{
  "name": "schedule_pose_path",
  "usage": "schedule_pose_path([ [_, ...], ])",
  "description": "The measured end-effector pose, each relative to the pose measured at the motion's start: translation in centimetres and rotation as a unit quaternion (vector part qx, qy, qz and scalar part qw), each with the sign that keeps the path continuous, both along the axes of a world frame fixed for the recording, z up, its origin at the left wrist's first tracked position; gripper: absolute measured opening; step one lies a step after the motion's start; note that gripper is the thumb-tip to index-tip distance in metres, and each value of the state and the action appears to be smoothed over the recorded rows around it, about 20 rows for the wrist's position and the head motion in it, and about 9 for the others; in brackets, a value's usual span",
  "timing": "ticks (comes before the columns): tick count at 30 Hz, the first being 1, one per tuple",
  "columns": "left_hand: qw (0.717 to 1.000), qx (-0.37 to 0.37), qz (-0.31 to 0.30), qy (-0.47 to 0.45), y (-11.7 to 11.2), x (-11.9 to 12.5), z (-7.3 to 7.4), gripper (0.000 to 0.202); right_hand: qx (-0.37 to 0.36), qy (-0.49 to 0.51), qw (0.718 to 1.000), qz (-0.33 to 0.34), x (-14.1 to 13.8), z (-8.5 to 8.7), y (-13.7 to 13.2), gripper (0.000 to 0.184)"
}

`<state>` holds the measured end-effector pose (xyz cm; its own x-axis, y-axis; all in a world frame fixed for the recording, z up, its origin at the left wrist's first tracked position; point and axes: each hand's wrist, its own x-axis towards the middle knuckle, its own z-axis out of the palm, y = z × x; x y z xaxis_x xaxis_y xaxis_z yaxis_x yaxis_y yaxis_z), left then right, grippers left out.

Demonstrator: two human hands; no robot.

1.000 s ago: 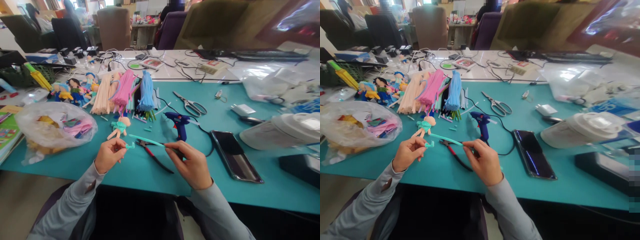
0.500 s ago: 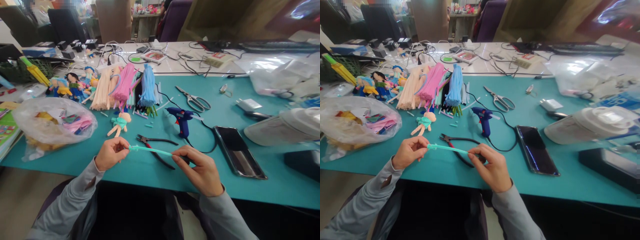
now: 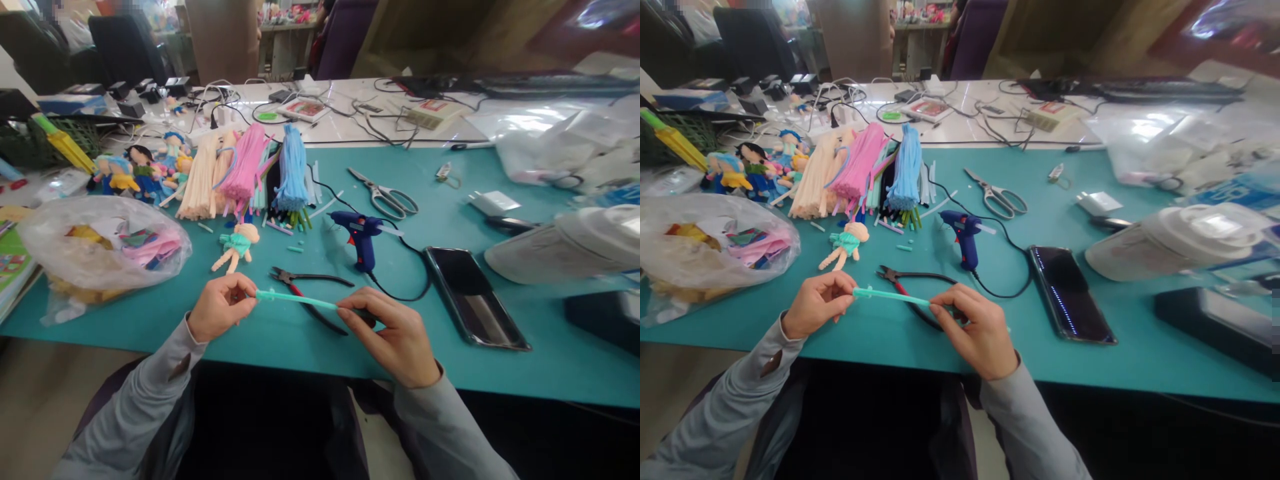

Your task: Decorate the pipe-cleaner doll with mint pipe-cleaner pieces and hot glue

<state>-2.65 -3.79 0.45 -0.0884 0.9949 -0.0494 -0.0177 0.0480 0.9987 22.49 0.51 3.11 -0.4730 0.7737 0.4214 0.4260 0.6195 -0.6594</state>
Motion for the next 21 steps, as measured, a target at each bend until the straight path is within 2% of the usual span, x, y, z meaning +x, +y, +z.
schedule_pose_path([
  [16,0.999,-0.002,0.003,0.033,-0.13,-0.19,-0.41,0.010,0.014,-0.020,1.000,-0.009,0.11,-0.47,-0.01,0.017],
  [18,0.998,0.009,0.004,0.060,-0.09,-0.17,-0.49,0.008,0.006,-0.016,1.000,-0.010,0.13,-0.33,-0.05,0.017],
  [21,0.987,0.067,0.022,0.145,0.16,-0.04,-0.58,0.004,-0.003,-0.012,1.000,-0.012,0.17,-0.08,-0.10,0.017],
])
